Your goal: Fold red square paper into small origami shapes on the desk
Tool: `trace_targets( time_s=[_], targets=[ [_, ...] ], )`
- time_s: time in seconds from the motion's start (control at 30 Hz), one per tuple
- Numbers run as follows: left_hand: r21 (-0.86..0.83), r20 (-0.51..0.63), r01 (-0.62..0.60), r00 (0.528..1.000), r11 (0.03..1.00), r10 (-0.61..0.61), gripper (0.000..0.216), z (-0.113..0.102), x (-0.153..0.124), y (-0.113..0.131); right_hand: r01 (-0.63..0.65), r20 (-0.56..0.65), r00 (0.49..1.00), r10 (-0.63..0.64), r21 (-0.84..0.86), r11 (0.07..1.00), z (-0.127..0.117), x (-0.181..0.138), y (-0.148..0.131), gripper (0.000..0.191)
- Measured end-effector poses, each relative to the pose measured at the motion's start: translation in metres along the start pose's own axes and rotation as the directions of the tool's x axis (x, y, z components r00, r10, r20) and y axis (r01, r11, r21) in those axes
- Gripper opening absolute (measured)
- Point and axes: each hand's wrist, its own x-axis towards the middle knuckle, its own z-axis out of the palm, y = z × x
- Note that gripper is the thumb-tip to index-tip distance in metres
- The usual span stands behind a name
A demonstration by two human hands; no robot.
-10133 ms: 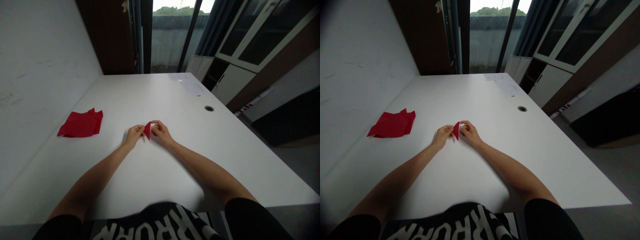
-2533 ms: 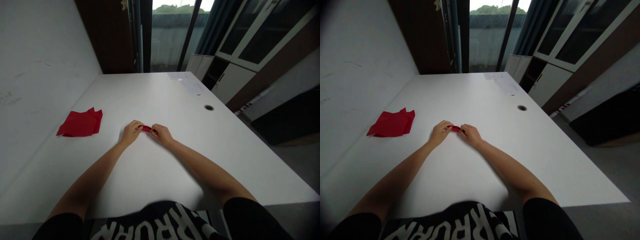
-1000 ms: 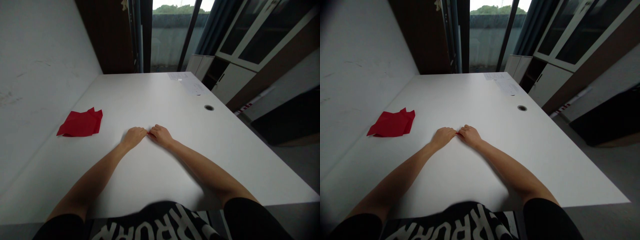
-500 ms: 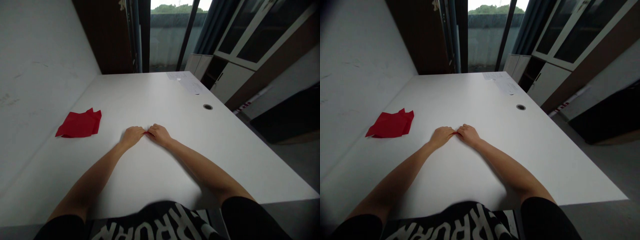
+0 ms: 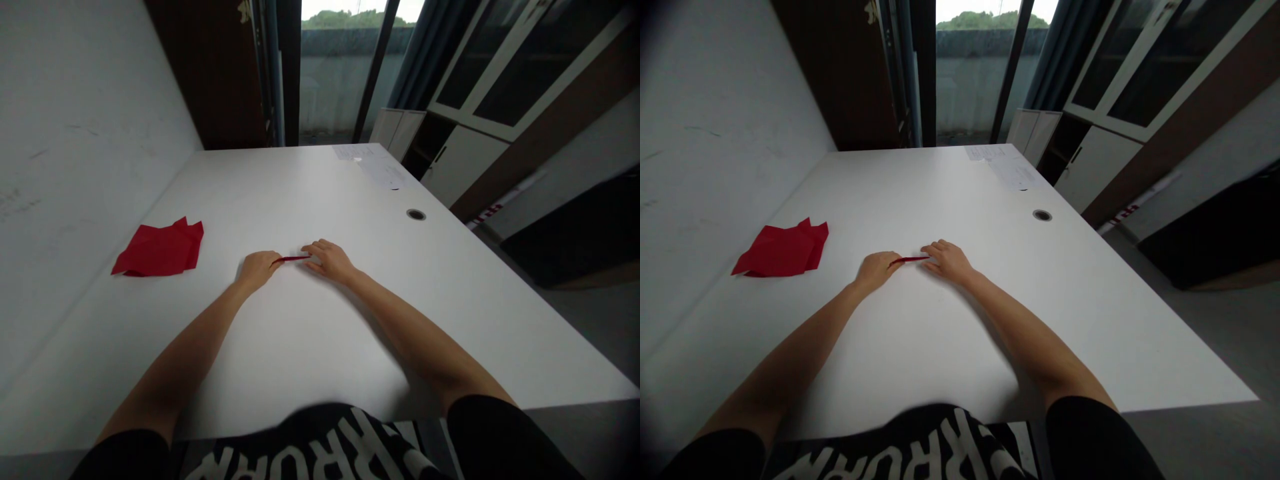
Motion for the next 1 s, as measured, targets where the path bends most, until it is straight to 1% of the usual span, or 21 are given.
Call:
trace_targets(
  time_s=[0.13, 0.2, 0.27, 0.37, 0.43, 0.5, 0.53, 0.57, 0.6, 0.63, 0.67, 0.77, 0.83, 0.87, 0.93, 1.0],
  targets=[
    [-0.051, 0.019, -0.043, 0.999, 0.998, 0.044, 0.032, 0.001, 0.0, 0.006, 0.067, 0.065, 0.996, -0.066, -0.007, 0.998, 0.001, 0.0, -0.006, 0.029],
    [-0.11, 0.006, -0.039, 0.999, 0.993, 0.04, 0.033, 0.001, 0.0, 0.005, 0.058, 0.071, 0.996, -0.058, 0.006, 0.998, 0.001, 0.0, -0.003, 0.03],
    [-0.184, -0.016, -0.014, 1.0, 0.983, 0.012, 0.034, 0.0, 0.001, 0.002, 0.022, 0.065, 0.998, -0.023, 0.023, 1.0, 0.0, 0.0, 0.001, 0.029],
    [-0.324, -0.02, 0.067, 0.997, 0.944, -0.077, 0.036, 0.001, 0.002, -0.004, -0.038, 0.072, 0.997, 0.034, 0.056, 0.998, 0.0, 0.0, 0.008, 0.028],
    [-0.461, -0.041, 0.14, 0.983, 0.876, -0.178, 0.037, 0.003, 0.002, -0.01, -0.098, 0.063, 0.994, 0.092, 0.095, 0.991, -0.001, -0.001, 0.018, 0.027],
    [-0.583, -0.096, 0.194, 0.948, 0.789, -0.304, 0.038, 0.004, 0.002, -0.017, -0.212, 0.034, 0.977, 0.21, 0.157, 0.964, -0.003, -0.004, 0.034, 0.028],
    [-0.615, -0.131, 0.209, 0.924, 0.76, -0.36, 0.038, 0.005, 0.003, -0.021, -0.292, 0.025, 0.956, 0.293, 0.2, 0.935, -0.005, -0.007, 0.045, 0.029],
    [-0.621, -0.165, 0.221, 0.901, 0.752, -0.401, 0.037, 0.005, 0.003, -0.025, -0.394, 0.006, 0.915, 0.404, 0.236, 0.888, -0.008, -0.011, 0.058, 0.03],
    [-0.605, -0.193, 0.233, 0.885, 0.762, -0.424, 0.036, 0.005, 0.004, -0.028, -0.498, -0.021, 0.855, 0.519, 0.247, 0.831, -0.011, -0.016, 0.071, 0.031],
    [-0.572, -0.216, 0.245, 0.875, 0.783, -0.433, 0.035, 0.004, 0.005, -0.031, -0.606, -0.06, 0.772, 0.633, 0.233, 0.761, -0.015, -0.021, 0.085, 0.033],
    [-0.528, -0.237, 0.257, 0.871, 0.809, -0.431, 0.033, 0.003, 0.006, -0.035, -0.696, -0.092, 0.688, 0.72, 0.198, 0.69, -0.02, -0.027, 0.099, 0.035],
    [-0.35, -0.306, 0.296, 0.86, 0.889, -0.407, 0.028, -0.004, 0.007, -0.049, -0.798, -0.157, 0.569, 0.807, 0.132, 0.588, -0.031, -0.046, 0.131, 0.043],
    [-0.209, -0.361, 0.347, 0.842, 0.915, -0.401, 0.026, -0.011, 0.003, -0.062, -0.842, -0.188, 0.506, 0.842, 0.104, 0.53, -0.036, -0.058, 0.144, 0.042],
    [-0.149, -0.381, 0.383, 0.829, 0.912, -0.41, 0.026, -0.016, -0.001, -0.069, -0.863, -0.209, 0.47, 0.858, 0.093, 0.496, -0.038, -0.062, 0.148, 0.041],
    [-0.059, -0.396, 0.446, 0.811, 0.893, -0.431, 0.027, -0.027, -0.013, -0.084, -0.909, -0.262, 0.38, 0.887, 0.072, 0.41, -0.04, -0.071, 0.154, 0.038],
    [0.025, -0.407, 0.52, 0.786, 0.854, -0.466, 0.034, -0.037, -0.03, -0.098, -0.945, -0.32, 0.288, 0.903, 0.056, 0.322, -0.041, -0.078, 0.158, 0.036]
  ],
)
